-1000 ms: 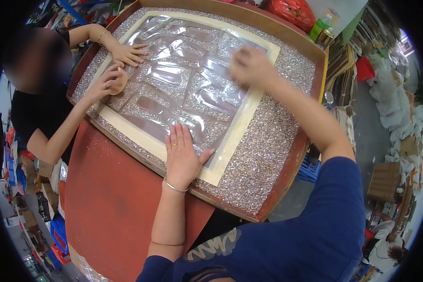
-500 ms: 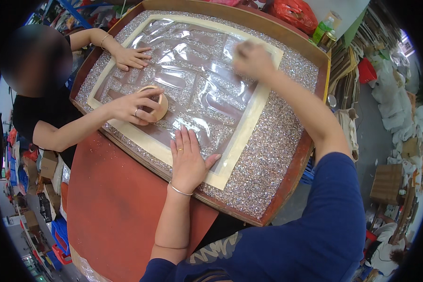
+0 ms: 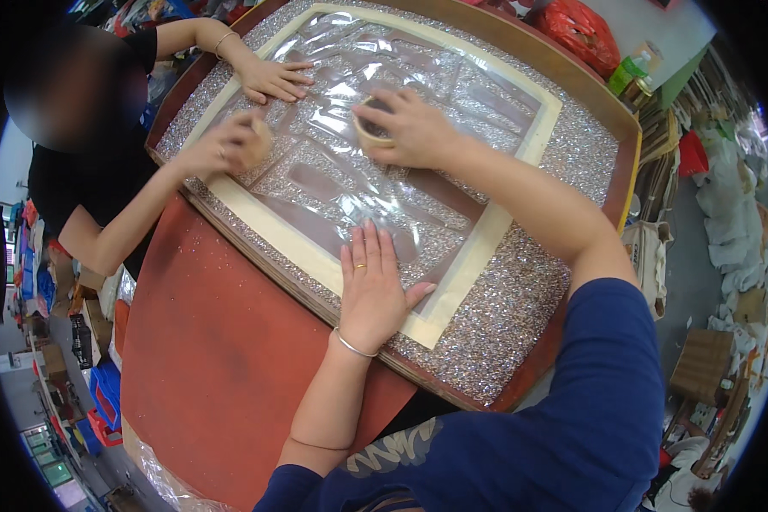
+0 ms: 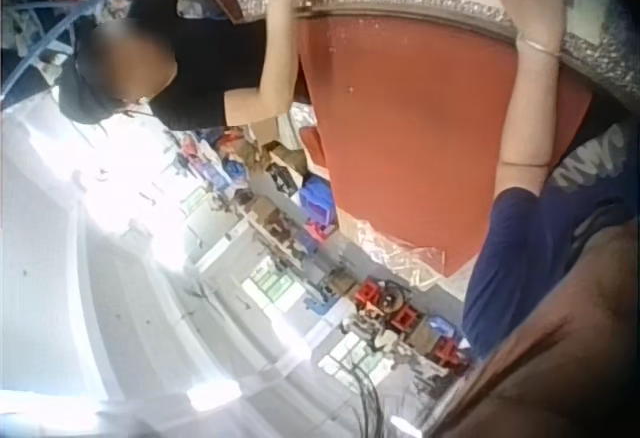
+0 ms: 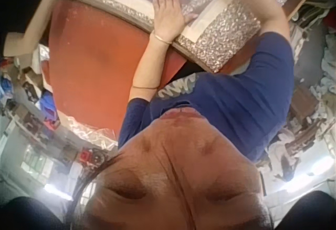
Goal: Apply adhesive tape and protective film to shoe patterns or cut components as part of a manufacturing process.
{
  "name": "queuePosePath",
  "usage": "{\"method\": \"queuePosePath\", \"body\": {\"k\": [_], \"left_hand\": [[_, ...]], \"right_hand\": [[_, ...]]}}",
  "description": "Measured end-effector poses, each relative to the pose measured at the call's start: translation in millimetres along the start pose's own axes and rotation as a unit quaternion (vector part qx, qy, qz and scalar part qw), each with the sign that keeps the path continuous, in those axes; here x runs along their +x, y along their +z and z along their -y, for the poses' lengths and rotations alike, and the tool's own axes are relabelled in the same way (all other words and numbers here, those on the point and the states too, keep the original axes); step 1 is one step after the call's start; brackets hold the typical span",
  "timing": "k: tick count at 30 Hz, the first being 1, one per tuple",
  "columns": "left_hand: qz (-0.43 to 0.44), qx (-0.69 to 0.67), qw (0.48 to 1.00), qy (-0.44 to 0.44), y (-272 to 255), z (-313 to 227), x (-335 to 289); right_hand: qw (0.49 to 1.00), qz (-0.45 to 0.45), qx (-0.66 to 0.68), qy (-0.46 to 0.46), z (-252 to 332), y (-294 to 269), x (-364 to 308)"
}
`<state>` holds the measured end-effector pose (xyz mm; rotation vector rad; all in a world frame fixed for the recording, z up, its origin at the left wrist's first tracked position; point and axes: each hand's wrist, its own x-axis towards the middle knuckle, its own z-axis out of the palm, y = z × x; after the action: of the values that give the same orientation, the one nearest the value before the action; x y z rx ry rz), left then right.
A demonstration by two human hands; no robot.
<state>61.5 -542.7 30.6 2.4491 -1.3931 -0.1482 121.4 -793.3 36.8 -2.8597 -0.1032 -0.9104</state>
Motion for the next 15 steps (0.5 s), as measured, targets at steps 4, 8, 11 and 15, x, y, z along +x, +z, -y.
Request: {"method": "queuePosePath", "body": {"k": [4,8,11,15], "left_hand": [[-0.006,-0.029,0.999,0.013,-2,-7,5],[-0.007,-0.035,0.999,0.02,1,-8,7],[-0.001,-0.036,0.999,0.004,-1,2,2],[0.001,-0.041,0.999,-0.009,-6,-2,-4]], "right_hand": [[0.977,0.106,-0.184,0.009,-134,6,18],[0.94,0.033,-0.26,0.219,-138,41,56],[0.983,0.026,-0.117,0.14,-43,54,53],[0.997,0.057,-0.014,0.053,-51,31,44]]}}
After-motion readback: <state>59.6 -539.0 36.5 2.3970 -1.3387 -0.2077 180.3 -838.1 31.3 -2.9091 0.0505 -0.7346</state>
